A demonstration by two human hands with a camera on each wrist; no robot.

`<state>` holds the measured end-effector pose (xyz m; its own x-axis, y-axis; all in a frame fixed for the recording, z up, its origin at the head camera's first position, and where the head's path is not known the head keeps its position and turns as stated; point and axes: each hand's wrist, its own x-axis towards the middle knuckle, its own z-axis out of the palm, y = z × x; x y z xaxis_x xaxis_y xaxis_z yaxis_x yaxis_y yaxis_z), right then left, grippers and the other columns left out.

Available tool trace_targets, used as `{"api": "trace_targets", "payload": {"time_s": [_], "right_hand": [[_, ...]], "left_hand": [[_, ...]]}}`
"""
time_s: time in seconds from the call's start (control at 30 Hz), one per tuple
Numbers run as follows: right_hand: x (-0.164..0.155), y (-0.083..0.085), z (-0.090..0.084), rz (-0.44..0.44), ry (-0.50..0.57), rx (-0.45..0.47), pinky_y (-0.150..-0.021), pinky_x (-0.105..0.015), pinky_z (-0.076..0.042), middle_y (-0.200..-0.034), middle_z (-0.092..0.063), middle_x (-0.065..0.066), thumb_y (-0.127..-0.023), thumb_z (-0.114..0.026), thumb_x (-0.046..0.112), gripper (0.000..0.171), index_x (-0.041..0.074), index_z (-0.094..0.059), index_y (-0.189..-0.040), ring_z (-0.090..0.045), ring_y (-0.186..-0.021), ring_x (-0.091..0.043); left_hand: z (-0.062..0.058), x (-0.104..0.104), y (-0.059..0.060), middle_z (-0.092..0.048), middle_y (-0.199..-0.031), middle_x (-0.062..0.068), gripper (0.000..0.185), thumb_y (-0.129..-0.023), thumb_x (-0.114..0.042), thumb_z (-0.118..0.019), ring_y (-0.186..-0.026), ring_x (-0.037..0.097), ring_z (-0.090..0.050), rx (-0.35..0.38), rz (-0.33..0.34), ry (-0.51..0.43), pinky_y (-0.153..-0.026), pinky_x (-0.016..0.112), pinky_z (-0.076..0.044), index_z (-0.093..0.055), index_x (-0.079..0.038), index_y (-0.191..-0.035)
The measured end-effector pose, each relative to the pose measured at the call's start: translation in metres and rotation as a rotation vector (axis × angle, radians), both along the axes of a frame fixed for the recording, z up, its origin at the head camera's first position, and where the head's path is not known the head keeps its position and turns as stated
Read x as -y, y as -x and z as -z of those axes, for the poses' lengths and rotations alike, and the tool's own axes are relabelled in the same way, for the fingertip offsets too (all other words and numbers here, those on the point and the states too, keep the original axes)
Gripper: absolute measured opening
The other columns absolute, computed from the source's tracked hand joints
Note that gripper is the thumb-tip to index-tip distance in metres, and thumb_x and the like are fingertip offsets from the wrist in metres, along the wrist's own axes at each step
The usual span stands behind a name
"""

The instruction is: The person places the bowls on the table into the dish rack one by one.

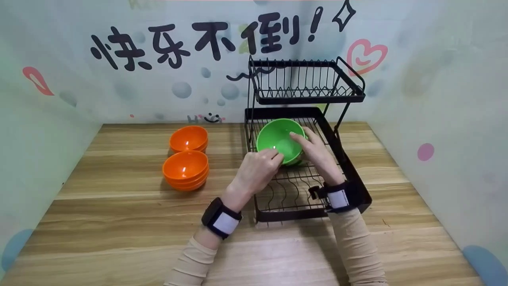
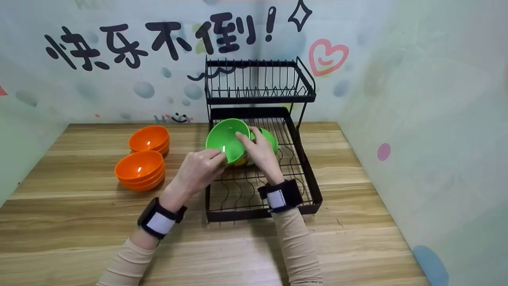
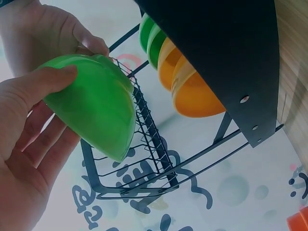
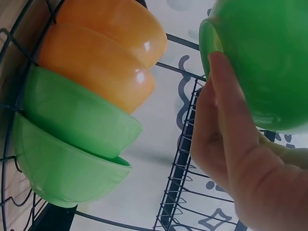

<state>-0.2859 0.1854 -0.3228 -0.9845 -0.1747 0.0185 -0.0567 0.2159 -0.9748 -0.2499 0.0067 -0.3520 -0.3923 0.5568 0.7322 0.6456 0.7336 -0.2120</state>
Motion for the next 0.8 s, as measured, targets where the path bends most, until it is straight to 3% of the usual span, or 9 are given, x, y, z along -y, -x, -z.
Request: {"api": "trace_targets", "payload": {"time_s": [0.23, 0.37, 0.63, 0.8], "right_hand": [[0.000, 0.000, -0.001, 0.026, 0.004, -0.003, -0.071, -0.033, -0.059, -0.117, -0.056, -0.017, -0.097, -0.049, 0.031, 0.049, 0.008, -0.038, -0.139, -0.065, -0.080, -0.015], [-0.001, 0.001, -0.001, 0.052, -0.039, -0.043, -0.070, -0.030, -0.058, -0.121, -0.055, -0.021, -0.097, -0.050, 0.031, 0.049, 0.007, -0.041, -0.138, -0.065, -0.082, -0.015], [-0.011, 0.004, -0.002, 0.137, -0.150, -0.107, -0.072, -0.031, -0.058, -0.122, -0.058, -0.021, -0.094, -0.053, 0.040, 0.051, 0.010, -0.046, -0.135, -0.064, -0.098, -0.028], [-0.019, 0.005, -0.003, 0.171, -0.150, -0.114, -0.075, -0.030, -0.058, -0.122, -0.061, -0.021, -0.094, -0.053, 0.044, 0.053, 0.011, -0.046, -0.134, -0.066, -0.094, -0.023]], "left_hand": [[-0.001, -0.001, -0.001, -0.068, -0.082, 0.001, 0.004, -0.082, -0.008, -0.069, -0.070, 0.014, -0.064, 0.061, -0.005, -0.021, -0.052, 0.022, -0.052, -0.066, -0.009, -0.083], [-0.001, 0.001, 0.000, -0.069, -0.091, 0.003, 0.014, -0.078, -0.012, -0.074, -0.080, 0.016, -0.065, 0.101, -0.027, -0.029, -0.058, 0.023, -0.055, -0.067, -0.009, -0.089], [-0.002, 0.005, 0.000, -0.067, -0.096, 0.005, 0.024, -0.082, -0.022, -0.072, -0.081, 0.017, -0.064, 0.178, -0.111, -0.031, -0.057, 0.025, -0.054, -0.064, -0.007, -0.098], [0.000, 0.008, 0.002, -0.066, -0.092, 0.006, 0.021, -0.088, -0.025, -0.066, -0.078, 0.019, -0.063, 0.259, -0.184, -0.029, -0.055, 0.029, -0.053, -0.064, -0.007, -0.098]]}}
